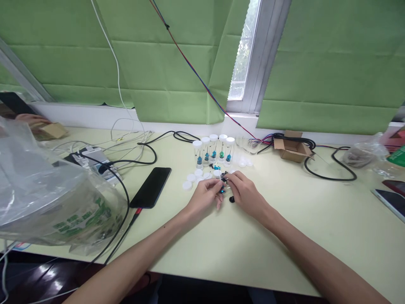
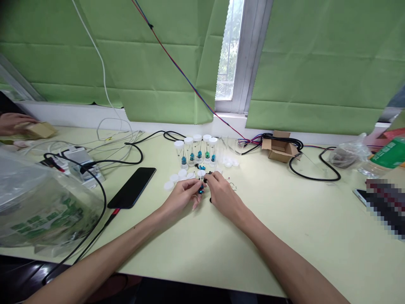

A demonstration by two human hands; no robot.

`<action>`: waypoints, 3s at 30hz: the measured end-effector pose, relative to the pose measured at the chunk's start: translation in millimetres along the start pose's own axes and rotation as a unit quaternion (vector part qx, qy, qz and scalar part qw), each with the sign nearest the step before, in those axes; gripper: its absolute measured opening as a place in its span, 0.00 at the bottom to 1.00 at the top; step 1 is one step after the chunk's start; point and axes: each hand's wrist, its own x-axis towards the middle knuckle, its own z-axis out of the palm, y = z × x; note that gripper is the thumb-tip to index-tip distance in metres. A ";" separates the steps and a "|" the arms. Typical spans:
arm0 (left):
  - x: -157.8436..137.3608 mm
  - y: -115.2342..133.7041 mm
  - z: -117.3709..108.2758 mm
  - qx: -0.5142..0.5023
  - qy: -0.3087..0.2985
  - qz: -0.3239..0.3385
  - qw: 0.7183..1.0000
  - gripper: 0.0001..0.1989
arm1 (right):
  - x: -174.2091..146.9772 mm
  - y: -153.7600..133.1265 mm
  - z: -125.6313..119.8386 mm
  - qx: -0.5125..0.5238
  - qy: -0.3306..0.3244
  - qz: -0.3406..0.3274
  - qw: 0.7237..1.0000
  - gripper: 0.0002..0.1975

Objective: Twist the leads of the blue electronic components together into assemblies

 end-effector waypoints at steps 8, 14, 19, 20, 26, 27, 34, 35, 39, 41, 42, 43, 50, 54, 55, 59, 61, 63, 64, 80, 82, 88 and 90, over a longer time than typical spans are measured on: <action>-1.0 3.1 -1.2 -0.035 0.001 -0.027 0.999 0.13 | 1.0 -1.8 -1.1 0.028 0.064 0.027 0.997 0.14; -1.3 7.7 -0.9 -0.041 0.008 -0.039 0.998 0.13 | 1.5 0.3 -1.1 0.049 0.099 0.041 0.993 0.08; -1.0 7.7 -1.9 -0.062 0.008 -0.044 0.997 0.13 | 2.3 -2.1 -3.1 0.081 0.105 0.065 0.989 0.08; -0.9 7.2 -2.1 -0.068 0.007 -0.044 0.997 0.13 | 2.6 -2.8 -3.6 0.083 0.106 0.064 0.989 0.08; -0.7 5.9 -3.5 -0.091 0.000 -0.047 0.995 0.13 | 3.7 -4.3 -5.9 0.088 0.101 0.049 0.990 0.09; -0.9 6.3 -3.7 -0.094 -0.001 -0.048 0.994 0.13 | 3.7 -3.9 -6.2 0.086 0.099 0.045 0.990 0.09; -0.7 5.9 -4.9 -0.090 -0.001 -0.048 0.995 0.15 | 2.9 1.6 -6.3 0.071 0.071 0.002 0.995 0.09; -0.6 5.2 -5.2 -0.090 -0.002 -0.047 0.995 0.15 | 2.7 2.1 -6.1 0.068 0.067 -0.004 0.995 0.09; -0.5 4.0 -5.6 -0.091 -0.007 -0.040 0.995 0.15 | 2.7 3.4 -5.8 0.055 0.055 -0.025 0.997 0.09; -0.9 4.9 -5.0 -0.092 -0.006 -0.039 0.995 0.15 | 2.8 3.8 -6.1 0.048 0.048 -0.029 0.997 0.10; -1.1 5.5 -4.5 -0.090 -0.005 -0.039 0.995 0.15 | 2.8 4.0 -6.2 0.044 0.044 -0.028 0.998 0.10; -1.3 6.1 -4.1 -0.087 -0.004 -0.040 0.995 0.15 | 2.8 4.2 -6.3 0.041 0.040 -0.027 0.998 0.10; -1.3 5.8 -3.9 -0.062 -0.003 -0.041 0.997 0.15 | 1.8 5.9 -6.4 0.035 0.019 -0.022 0.999 0.11; -1.5 5.4 -3.6 -0.047 0.004 -0.040 0.998 0.15 | 1.5 6.5 -6.9 0.032 0.011 -0.023 0.999 0.11; -1.7 5.5 -3.5 -0.042 0.005 -0.038 0.998 0.15 | 1.4 6.8 -7.1 0.030 0.009 -0.023 0.999 0.11; -2.6 5.2 -3.6 -0.027 0.002 -0.035 0.999 0.16 | 1.2 8.3 -7.8 0.027 0.005 -0.034 0.999 0.12; -2.5 4.5 -4.0 -0.023 -0.001 -0.034 0.999 0.16 | 1.3 8.5 -8.7 0.023 0.004 -0.041 0.999 0.13; -2.3 3.9 -4.3 -0.021 -0.005 -0.031 0.999 0.17 | 1.2 8.0 -10.2 0.018 -0.002 -0.045 0.999 0.13; -2.2 3.9 -4.4 -0.020 -0.006 -0.031 0.999 0.17 | 1.2 7.5 -11.0 0.015 -0.006 -0.046 0.999 0.13; -2.1 3.6 -3.5 -0.031 -0.001 -0.032 0.999 0.18 | 0.2 5.9 -11.4 -0.005 -0.021 -0.053 0.998 0.14; -2.1 3.7 -3.1 -0.046 0.004 -0.038 0.998 0.17 | -0.2 6.0 -9.7 -0.006 -0.012 -0.053 0.998 0.14; -1.9 5.5 -2.1 -0.082 0.012 -0.055 0.995 0.14 | -0.7 5.0 -5.6 -0.010 0.010 -0.044 0.999 0.13; -1.7 5.9 -2.0 -0.084 0.014 -0.057 0.995 0.14 | -0.8 4.7 -4.7 -0.007 0.014 -0.044 0.999 0.13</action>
